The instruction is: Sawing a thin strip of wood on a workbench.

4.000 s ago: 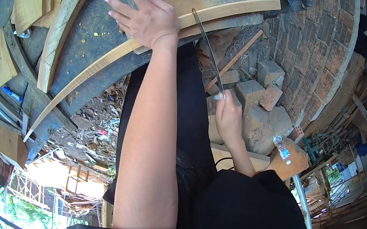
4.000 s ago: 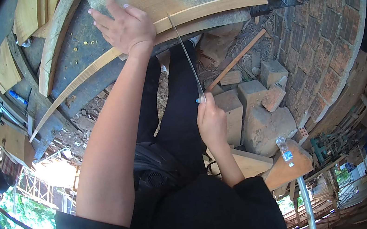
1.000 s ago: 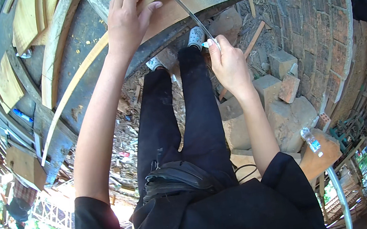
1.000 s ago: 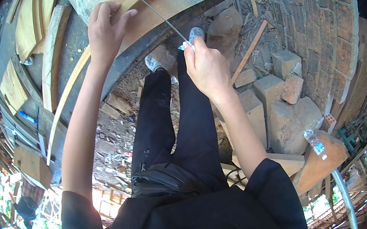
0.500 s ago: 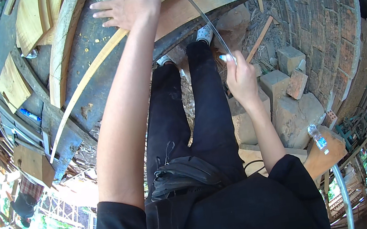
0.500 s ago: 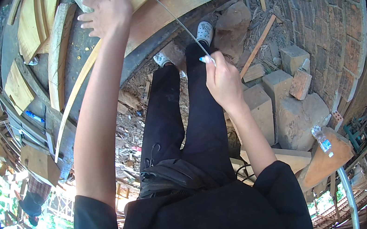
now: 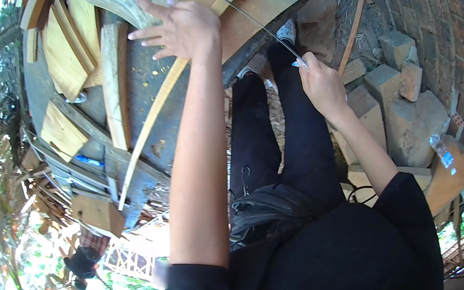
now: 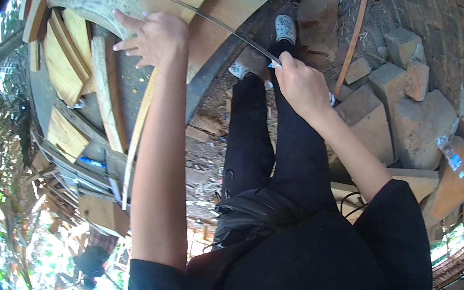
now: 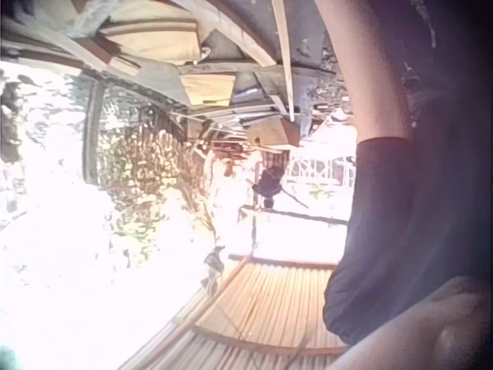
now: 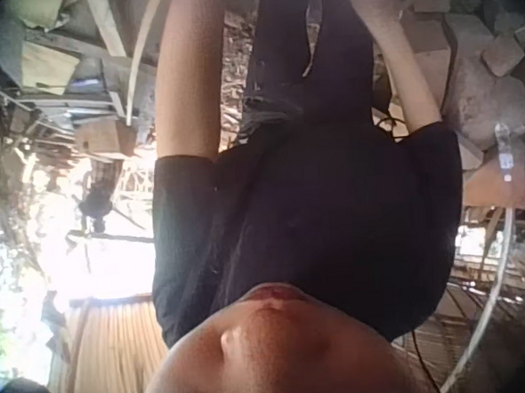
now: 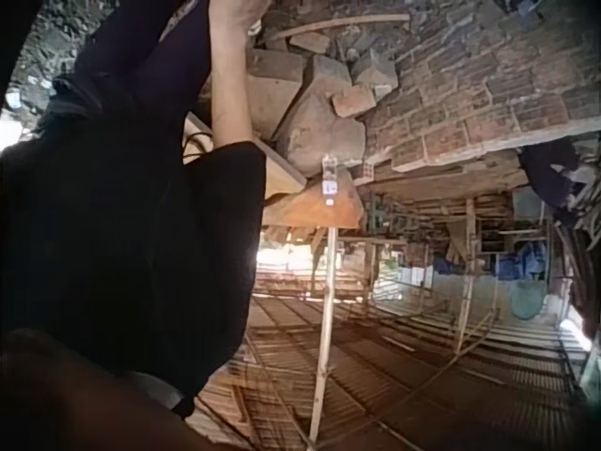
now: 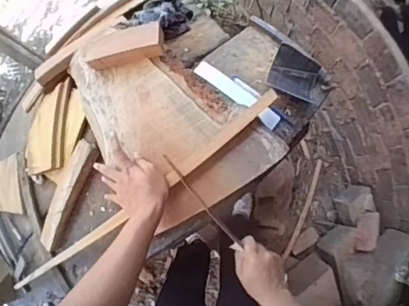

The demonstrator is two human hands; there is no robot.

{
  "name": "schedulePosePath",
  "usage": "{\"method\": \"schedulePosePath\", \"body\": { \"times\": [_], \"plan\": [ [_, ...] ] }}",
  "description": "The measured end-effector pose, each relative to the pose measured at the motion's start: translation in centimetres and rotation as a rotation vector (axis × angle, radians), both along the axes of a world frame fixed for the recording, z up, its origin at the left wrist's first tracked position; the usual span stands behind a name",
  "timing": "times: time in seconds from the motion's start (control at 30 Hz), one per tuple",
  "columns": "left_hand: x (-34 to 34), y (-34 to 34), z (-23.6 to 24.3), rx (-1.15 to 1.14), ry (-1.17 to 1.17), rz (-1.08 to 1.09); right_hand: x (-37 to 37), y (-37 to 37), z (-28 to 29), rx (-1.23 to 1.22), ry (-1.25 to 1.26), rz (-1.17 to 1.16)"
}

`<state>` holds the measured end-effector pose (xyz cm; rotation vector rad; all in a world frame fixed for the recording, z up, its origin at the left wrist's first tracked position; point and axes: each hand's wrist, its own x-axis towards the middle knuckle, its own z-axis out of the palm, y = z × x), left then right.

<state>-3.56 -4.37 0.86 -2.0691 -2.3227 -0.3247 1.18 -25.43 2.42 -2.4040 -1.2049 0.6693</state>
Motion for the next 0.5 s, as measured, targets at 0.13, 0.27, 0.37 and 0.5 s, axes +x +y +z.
{"method": "schedulePosePath", "body": {
  "times": [0.13, 0.27, 0.37, 0.5],
  "plan": [
    [0.1, -0.1, 0.3, -0.328, -0.109, -0.033, 0.0, 5.5, 0.7, -0.008, 0.035, -0.029],
    [-0.3, 0.1, 0.7, -0.367, -0.130, -0.021, 0.8, 5.5, 0.9, -0.032, 0.067, -0.005],
    [-0.2, 0.5, 1.2, -0.375, -0.116, -0.030, 1.1, 1.5, 1.6, -0.063, 0.049, -0.005],
    [0.4, 0.1, 0.9, -0.386, -0.115, -0.027, 1.4, 3.6, 1.8, -0.058, 0.103, -0.027]
  ]
}}
